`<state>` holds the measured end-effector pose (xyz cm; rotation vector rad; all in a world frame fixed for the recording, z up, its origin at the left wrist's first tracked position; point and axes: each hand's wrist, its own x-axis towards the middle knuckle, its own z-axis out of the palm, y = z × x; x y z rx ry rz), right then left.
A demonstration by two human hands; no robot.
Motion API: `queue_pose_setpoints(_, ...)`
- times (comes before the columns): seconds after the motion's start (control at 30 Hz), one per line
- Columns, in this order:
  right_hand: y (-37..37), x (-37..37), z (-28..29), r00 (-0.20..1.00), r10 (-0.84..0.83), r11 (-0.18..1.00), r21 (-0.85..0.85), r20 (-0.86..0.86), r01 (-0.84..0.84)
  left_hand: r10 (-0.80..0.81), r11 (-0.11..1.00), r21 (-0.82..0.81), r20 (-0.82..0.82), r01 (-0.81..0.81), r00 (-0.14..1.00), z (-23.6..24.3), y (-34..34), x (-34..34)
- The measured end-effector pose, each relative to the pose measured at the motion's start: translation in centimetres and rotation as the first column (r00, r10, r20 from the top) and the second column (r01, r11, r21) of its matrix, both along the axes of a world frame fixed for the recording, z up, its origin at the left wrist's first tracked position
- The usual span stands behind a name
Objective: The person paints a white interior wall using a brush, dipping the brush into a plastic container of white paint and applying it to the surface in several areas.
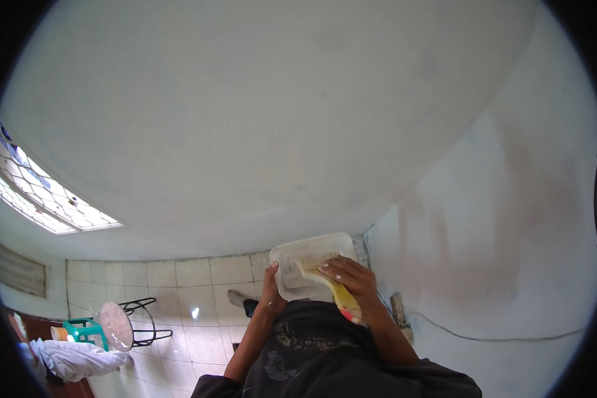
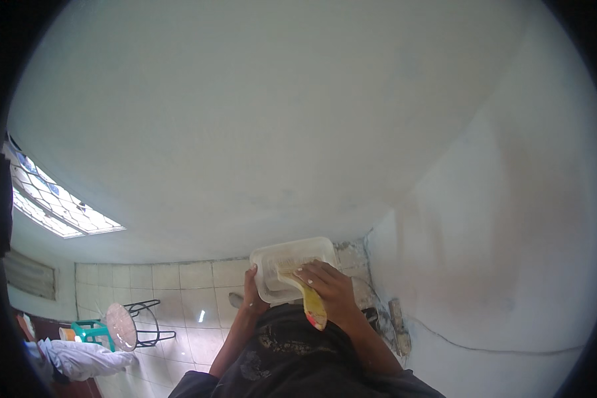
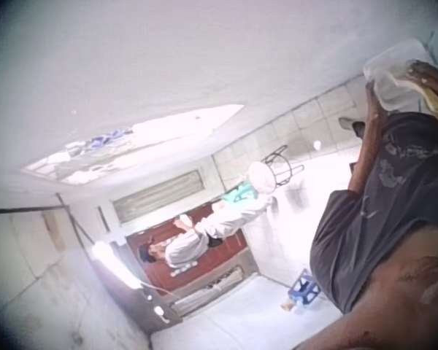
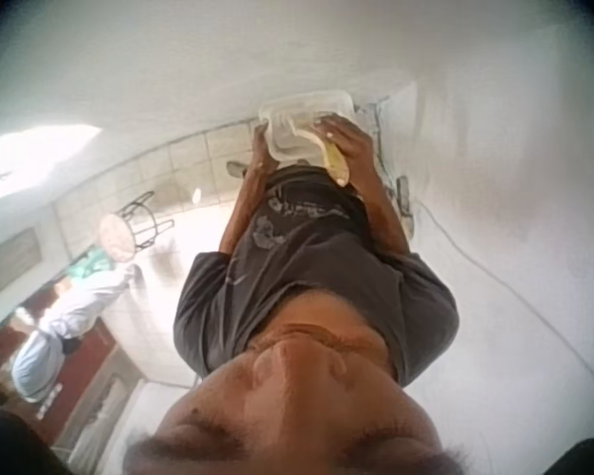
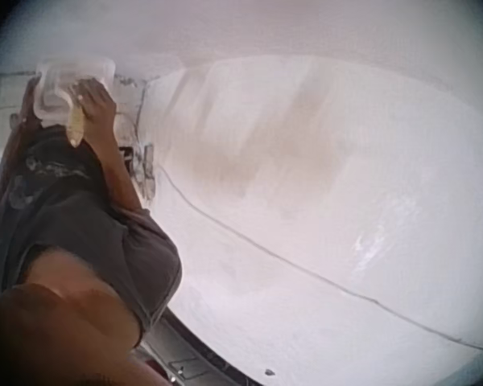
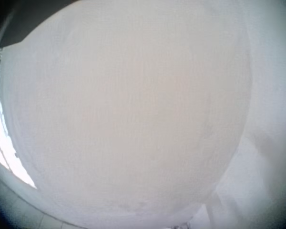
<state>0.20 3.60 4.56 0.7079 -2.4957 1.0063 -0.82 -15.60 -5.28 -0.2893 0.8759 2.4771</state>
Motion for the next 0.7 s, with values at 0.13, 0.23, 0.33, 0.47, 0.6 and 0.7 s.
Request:
queue_pose_setpoints(0.13,-0.3,0.5,-0.3,0.971,0.086,0.994,0.041,0.224,-0.098,-0.031,0.999,0.024,-0.057,0.033,0.998,-0.2,0.2,-0.3)
queue_pose_setpoints(0.23,-0.5,0.9,0.3,0.989,0.099,0.994,-0.052,0.106,-0.094,-0.024,0.998,0.063,-0.078,0.029,0.997,-0.4,-0.2,0.0)
queue_pose_setpoints(0.33,-0.4,0.6,-0.2,1.000,0.015,1.000,-0.025,0.012,-0.015,-0.021,0.999,0.049,-0.050,0.023,0.999,0.2,-0.1,0.2)
queue_pose_setpoints(0.47,-0.1,0.3,-0.9,0.981,0.096,0.994,0.032,0.171,-0.103,-0.046,0.998,0.029,-0.041,0.047,0.998,-0.2,0.2,0.2)
queue_pose_setpoints(0.6,0.0,0.6,0.4,0.995,0.057,0.998,0.020,0.076,-0.059,-0.033,0.999,-0.029,-0.016,0.032,0.999,-0.5,0.4,-0.1)
queue_pose_setpoints(0.7,0.0,0.1,-0.4,1.000,0.005,1.000,0.006,0.017,-0.005,-0.056,0.998,-0.026,0.015,0.056,0.998,-0.1,0.5,-0.1)
